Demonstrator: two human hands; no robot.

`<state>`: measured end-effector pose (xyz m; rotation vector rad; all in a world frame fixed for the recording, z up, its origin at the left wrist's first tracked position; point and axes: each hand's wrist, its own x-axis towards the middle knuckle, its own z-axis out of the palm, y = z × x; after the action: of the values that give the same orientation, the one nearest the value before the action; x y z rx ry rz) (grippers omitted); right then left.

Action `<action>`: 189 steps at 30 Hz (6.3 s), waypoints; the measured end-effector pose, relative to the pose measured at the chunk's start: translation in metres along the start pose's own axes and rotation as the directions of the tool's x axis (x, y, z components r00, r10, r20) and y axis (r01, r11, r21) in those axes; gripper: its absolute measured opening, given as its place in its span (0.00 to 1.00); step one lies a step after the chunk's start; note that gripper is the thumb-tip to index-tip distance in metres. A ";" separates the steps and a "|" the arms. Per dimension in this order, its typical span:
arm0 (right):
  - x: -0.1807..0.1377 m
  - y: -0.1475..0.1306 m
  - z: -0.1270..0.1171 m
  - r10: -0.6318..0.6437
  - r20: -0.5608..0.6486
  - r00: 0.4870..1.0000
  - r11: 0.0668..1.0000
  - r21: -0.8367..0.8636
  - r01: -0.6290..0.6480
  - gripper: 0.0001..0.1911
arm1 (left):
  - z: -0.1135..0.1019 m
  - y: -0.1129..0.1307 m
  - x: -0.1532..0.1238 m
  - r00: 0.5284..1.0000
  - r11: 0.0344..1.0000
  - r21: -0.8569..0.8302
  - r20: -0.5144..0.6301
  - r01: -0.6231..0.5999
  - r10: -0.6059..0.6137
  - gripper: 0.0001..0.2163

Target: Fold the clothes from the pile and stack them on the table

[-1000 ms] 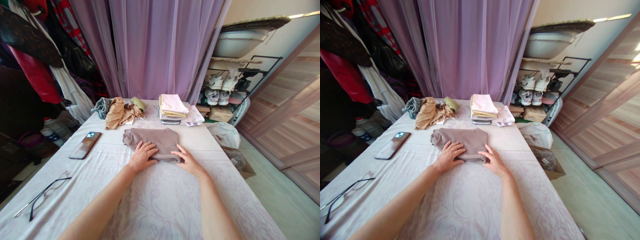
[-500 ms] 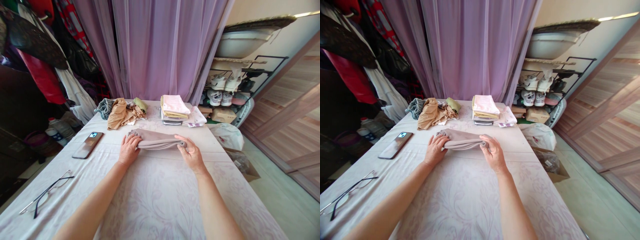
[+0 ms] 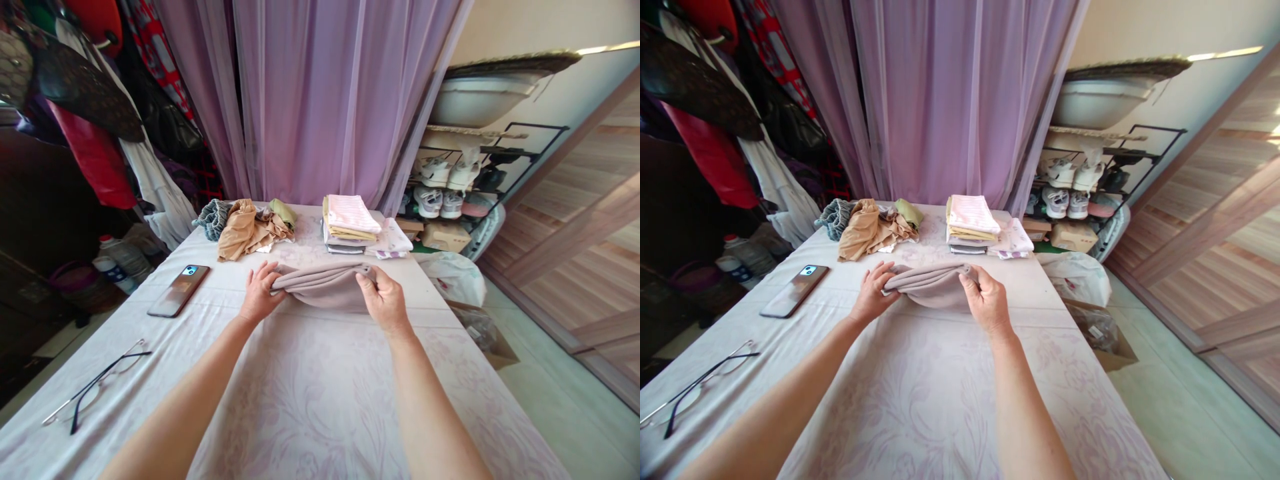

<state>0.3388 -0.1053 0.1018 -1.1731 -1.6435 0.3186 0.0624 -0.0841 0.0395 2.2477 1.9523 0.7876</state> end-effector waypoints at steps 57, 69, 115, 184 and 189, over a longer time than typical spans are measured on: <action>-0.049 0.123 0.051 0.194 -0.019 0.981 0.943 -0.271 -0.192 0.18 | -0.033 0.002 -0.013 0.967 0.932 0.282 0.049 0.226 -0.249 0.16; -0.050 0.123 0.049 0.215 0.000 0.977 0.945 -0.252 -0.209 0.18 | -0.037 0.020 -0.003 0.924 0.878 0.387 0.136 0.282 -0.357 0.19; -0.052 0.122 0.048 0.170 0.057 0.984 0.941 -0.305 -0.145 0.18 | -0.041 0.008 0.014 0.911 0.895 0.365 0.216 0.257 -0.350 0.21; -0.129 0.075 0.015 0.059 0.173 0.983 0.789 -0.611 0.060 0.25 | -0.017 -0.048 -0.023 0.934 0.930 -0.170 0.212 0.325 -0.288 0.30; -0.126 0.068 0.017 0.118 0.215 0.970 0.744 -0.666 0.057 0.28 | -0.028 -0.036 0.001 0.850 0.919 0.035 0.370 0.392 -0.376 0.33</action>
<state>0.3572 -0.1687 -0.0262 -1.7535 -2.0400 -0.1483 0.0179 -0.0835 0.0507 1.7258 2.0620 0.3204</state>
